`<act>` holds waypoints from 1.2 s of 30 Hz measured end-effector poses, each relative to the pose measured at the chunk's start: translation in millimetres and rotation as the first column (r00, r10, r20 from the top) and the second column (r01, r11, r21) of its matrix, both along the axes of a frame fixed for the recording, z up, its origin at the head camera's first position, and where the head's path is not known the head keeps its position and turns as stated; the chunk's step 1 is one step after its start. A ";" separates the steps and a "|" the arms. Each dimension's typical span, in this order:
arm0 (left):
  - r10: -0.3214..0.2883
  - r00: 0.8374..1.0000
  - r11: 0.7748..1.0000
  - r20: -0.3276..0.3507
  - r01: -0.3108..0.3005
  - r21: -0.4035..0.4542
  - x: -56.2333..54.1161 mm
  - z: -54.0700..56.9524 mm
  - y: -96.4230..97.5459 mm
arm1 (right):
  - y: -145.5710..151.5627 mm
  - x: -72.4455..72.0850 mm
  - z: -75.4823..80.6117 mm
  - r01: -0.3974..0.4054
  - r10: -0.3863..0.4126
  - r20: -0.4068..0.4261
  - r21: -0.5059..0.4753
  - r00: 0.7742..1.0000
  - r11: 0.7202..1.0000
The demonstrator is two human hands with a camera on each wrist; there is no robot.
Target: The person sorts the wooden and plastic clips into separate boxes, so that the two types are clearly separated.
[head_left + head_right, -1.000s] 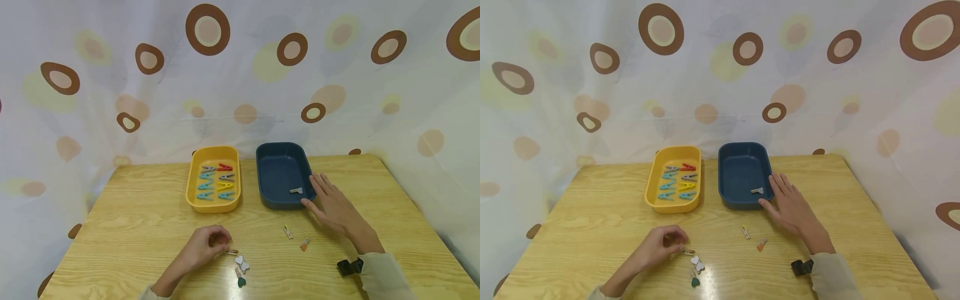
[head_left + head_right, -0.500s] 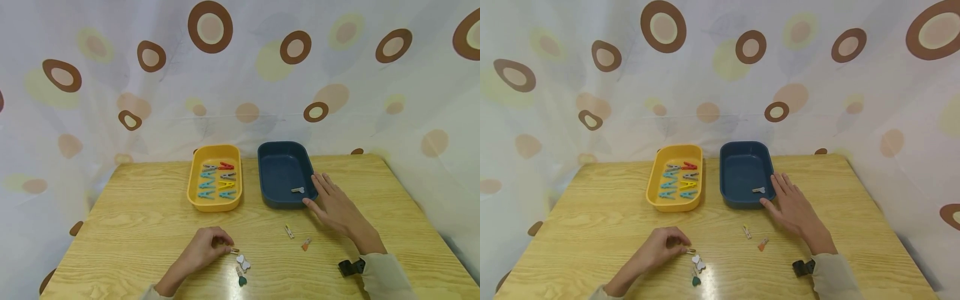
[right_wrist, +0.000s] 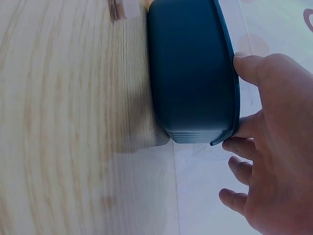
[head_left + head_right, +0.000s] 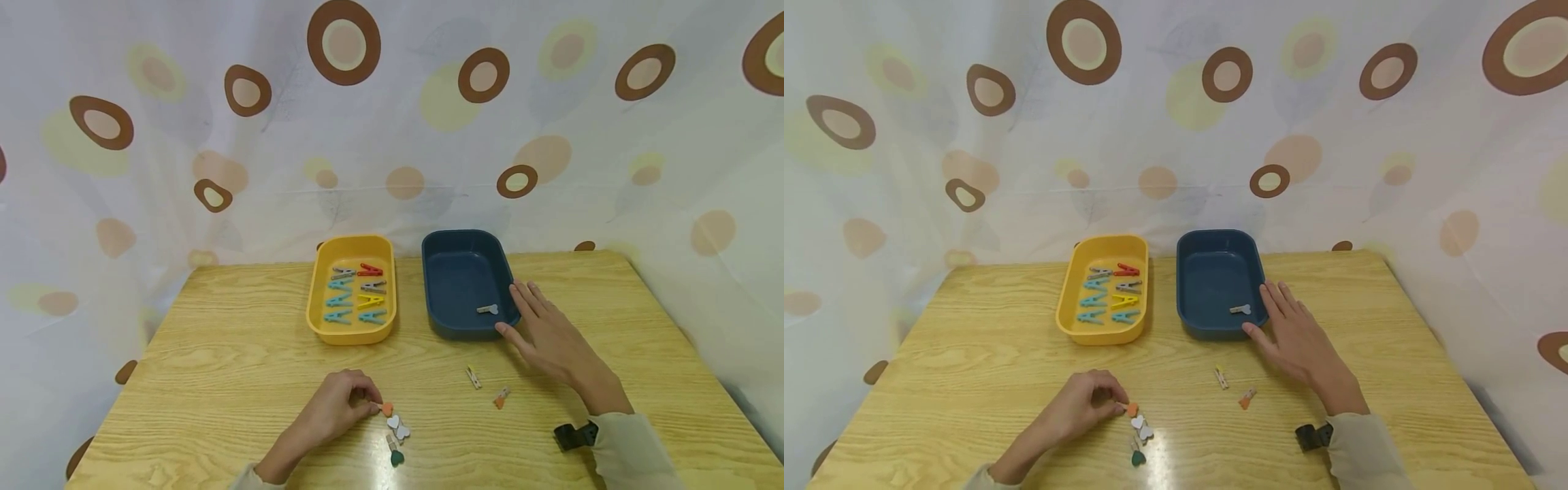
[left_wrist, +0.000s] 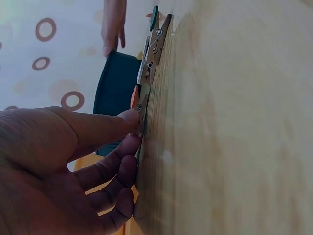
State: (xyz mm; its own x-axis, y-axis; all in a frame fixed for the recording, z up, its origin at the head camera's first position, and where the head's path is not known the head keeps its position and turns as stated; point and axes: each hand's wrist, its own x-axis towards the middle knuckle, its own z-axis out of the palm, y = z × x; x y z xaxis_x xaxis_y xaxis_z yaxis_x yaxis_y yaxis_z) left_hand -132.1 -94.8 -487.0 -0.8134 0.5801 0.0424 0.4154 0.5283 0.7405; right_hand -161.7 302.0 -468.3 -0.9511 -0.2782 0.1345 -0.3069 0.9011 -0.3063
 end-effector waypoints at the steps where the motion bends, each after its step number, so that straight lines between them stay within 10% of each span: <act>1: 0.003 1.000 1.000 0.000 -0.003 0.002 0.0 0.0 0.2 | 0.2 -0.1 0.2 -0.001 0.001 0.002 -0.001 1.000 1.000; 21: 0.052 0.999 0.997 0.005 -0.053 0.055 -6.5 7.6 9.7 | 3.1 0.2 1.0 -0.007 0.007 0.007 0.021 1.000 1.000; 36: 0.066 0.992 0.986 -0.107 -0.049 0.158 -29.7 40.8 54.0 | 3.4 0.4 -0.6 -0.007 0.007 -0.013 0.016 1.000 1.000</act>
